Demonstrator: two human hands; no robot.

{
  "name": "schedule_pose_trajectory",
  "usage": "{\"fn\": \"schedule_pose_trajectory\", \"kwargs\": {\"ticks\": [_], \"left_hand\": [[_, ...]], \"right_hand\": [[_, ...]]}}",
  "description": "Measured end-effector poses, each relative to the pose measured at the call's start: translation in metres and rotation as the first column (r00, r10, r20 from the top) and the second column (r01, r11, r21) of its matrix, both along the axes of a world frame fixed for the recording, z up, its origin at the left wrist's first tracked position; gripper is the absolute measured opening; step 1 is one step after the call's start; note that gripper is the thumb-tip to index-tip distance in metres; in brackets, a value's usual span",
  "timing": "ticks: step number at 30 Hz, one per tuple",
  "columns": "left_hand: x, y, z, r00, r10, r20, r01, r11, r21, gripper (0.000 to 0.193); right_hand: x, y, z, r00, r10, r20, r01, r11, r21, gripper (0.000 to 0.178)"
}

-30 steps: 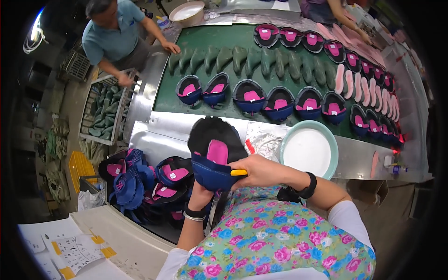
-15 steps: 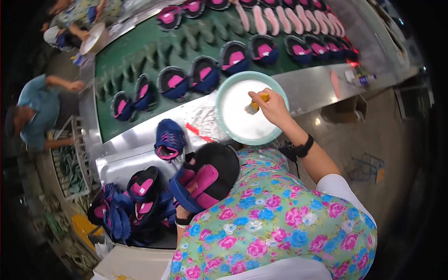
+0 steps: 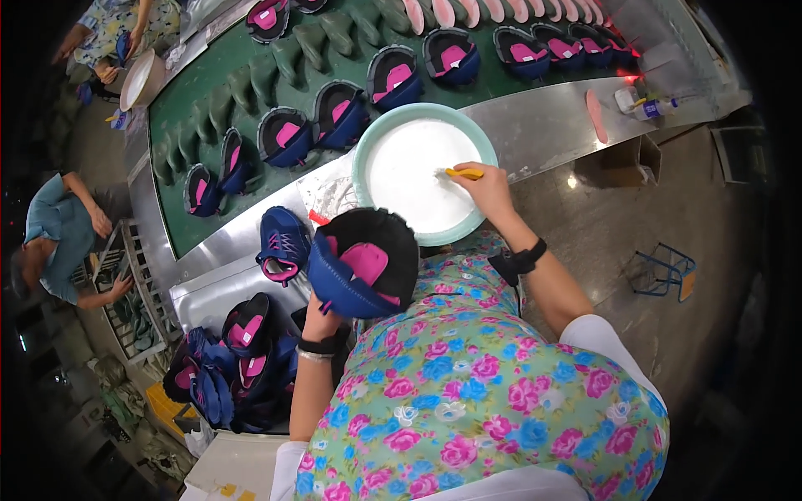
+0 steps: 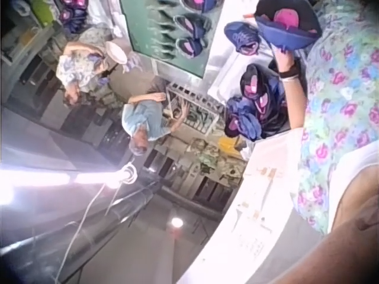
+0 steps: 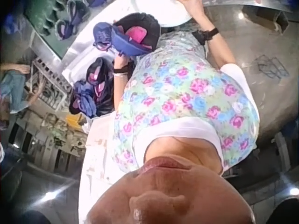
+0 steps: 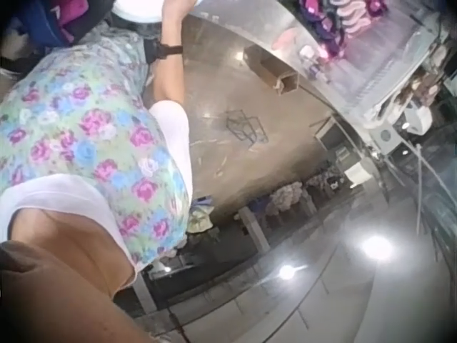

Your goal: Apply glue to the interior and rim of shoe upper components using a brush and a bowl of adhesive.

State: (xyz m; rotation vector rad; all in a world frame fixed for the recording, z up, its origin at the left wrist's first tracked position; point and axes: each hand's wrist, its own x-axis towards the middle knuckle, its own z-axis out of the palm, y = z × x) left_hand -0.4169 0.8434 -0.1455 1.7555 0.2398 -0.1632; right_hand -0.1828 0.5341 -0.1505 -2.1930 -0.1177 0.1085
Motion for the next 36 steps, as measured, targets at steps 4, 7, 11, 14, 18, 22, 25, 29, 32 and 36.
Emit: {"fn": "schedule_pose_trajectory", "kwargs": {"ticks": [4,7,11,14,18,22,25,29,32,36], "left_hand": [[0.03,-0.014,0.0,0.997,0.0,0.072,0.0,1.0,-0.005,0.035],[0.04,-0.02,0.002,0.995,-0.017,0.1,0.016,1.0,0.009,0.035],[0.051,-0.025,0.003,0.992,-0.038,0.124,0.035,0.999,0.026,0.035],[0.048,-0.023,0.005,0.99,-0.032,0.14,0.027,0.999,0.031,0.035],[0.062,-0.021,0.0,0.987,-0.004,0.161,0.0,1.0,0.026,0.035],[0.069,-0.018,-0.005,0.982,0.018,0.187,-0.02,1.0,0.008,0.034],[0.064,-0.011,-0.008,0.979,0.047,0.2,-0.047,0.999,-0.006,0.034],[0.069,0.004,-0.013,0.972,0.082,0.218,-0.079,0.997,-0.022,0.034],[0.06,0.013,-0.013,0.968,0.101,0.231,-0.097,0.995,-0.03,0.034],[0.064,0.014,-0.015,0.962,0.124,0.242,-0.119,0.992,-0.035,0.034]], "right_hand": [[-0.003,0.016,0.079,0.99,0.139,-0.032,-0.124,0.948,0.294,0.019],[-0.007,0.032,0.105,0.948,0.311,-0.071,-0.241,0.843,0.481,0.018],[-0.002,0.037,0.09,0.94,0.33,-0.086,-0.249,0.837,0.487,0.017],[0.004,0.025,0.075,0.975,0.213,-0.069,-0.169,0.901,0.399,0.019],[-0.004,0.02,0.076,0.993,0.105,-0.051,-0.097,0.985,0.141,0.028],[-0.027,0.024,0.08,0.991,0.091,-0.094,-0.091,0.996,0.008,0.036],[-0.039,0.031,0.105,0.963,0.096,-0.254,-0.049,0.981,0.186,0.033],[-0.047,0.035,0.14,0.924,0.202,-0.325,-0.066,0.92,0.386,0.026],[-0.047,0.035,0.14,0.914,0.346,-0.209,-0.235,0.876,0.421,0.021],[-0.021,0.036,0.131,0.892,0.387,-0.233,-0.303,0.895,0.327,0.019]]}}
